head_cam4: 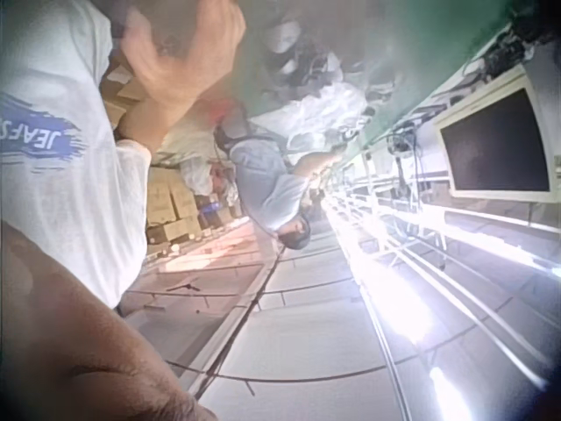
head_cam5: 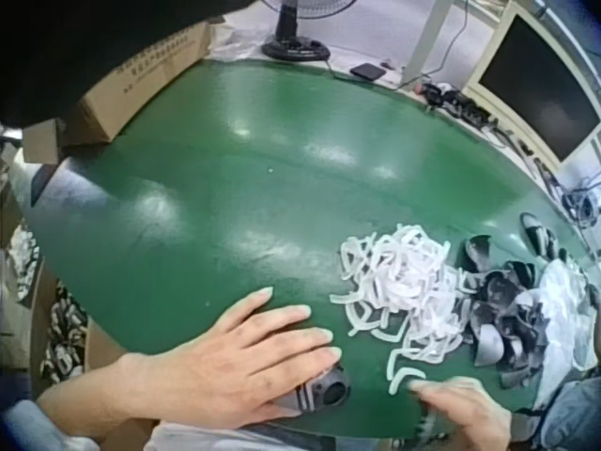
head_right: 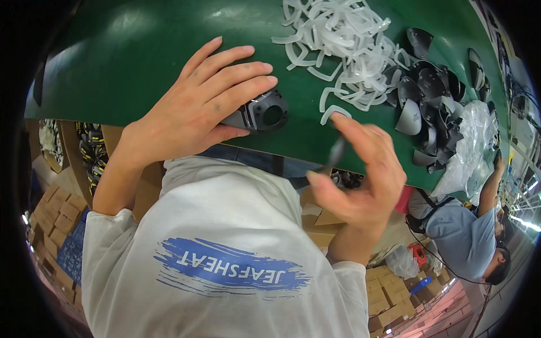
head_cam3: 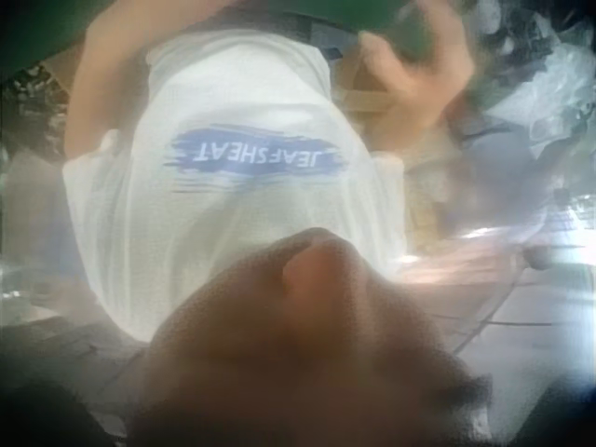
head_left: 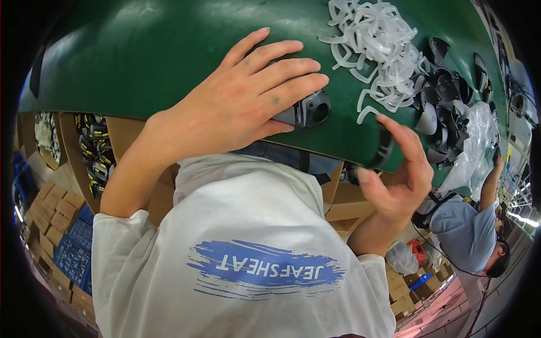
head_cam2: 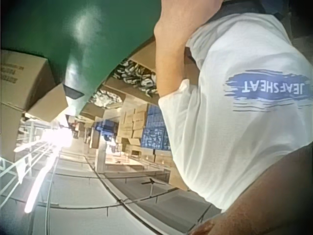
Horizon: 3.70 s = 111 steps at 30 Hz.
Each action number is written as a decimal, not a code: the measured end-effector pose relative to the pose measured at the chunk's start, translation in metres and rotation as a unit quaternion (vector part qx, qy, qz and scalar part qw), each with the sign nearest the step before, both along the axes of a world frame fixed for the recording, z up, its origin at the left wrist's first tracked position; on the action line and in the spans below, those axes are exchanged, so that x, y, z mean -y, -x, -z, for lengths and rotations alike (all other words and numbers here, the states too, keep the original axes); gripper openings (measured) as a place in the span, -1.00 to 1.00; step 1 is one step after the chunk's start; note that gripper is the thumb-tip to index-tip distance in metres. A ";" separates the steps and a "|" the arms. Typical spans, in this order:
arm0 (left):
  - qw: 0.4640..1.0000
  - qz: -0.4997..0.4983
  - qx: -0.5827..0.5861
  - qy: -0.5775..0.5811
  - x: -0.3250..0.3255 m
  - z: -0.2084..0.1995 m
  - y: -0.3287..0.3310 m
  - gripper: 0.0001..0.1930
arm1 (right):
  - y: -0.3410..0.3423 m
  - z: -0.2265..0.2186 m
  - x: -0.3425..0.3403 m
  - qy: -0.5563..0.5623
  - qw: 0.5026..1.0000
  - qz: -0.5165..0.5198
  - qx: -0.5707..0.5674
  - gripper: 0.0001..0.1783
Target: The person assembles computer mice by attaching plastic pieces and shell covers onto mouse bodies by hand and placing the assembled mice into a box.
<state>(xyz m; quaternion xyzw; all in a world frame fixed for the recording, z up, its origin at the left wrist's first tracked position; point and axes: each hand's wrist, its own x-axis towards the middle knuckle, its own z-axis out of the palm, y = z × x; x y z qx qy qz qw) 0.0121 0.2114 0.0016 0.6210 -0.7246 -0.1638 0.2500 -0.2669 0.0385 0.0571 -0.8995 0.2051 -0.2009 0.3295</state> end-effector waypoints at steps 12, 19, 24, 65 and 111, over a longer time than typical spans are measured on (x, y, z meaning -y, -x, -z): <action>0.999 -0.015 -0.040 0.017 -0.005 0.010 -0.005 0.16 | -0.062 0.034 -0.007 0.143 0.977 -0.158 -0.026 -0.27; 0.999 -0.007 -0.033 0.006 -0.002 0.006 -0.004 0.25 | -0.055 0.027 -0.038 0.229 0.962 -0.100 -0.114 -0.31; 0.997 -0.059 -0.032 0.044 -0.004 0.009 0.001 0.43 | -0.059 0.022 -0.046 0.302 0.932 -0.108 -0.170 -0.26; 0.986 -0.137 0.050 0.082 -0.029 0.016 -0.012 -0.11 | -0.163 0.035 0.008 -0.012 0.980 -0.015 0.197 -0.67; 0.670 -0.656 -0.231 0.262 -0.230 0.000 -0.095 -0.39 | -0.068 0.035 0.010 -0.007 0.962 -0.202 0.184 -0.62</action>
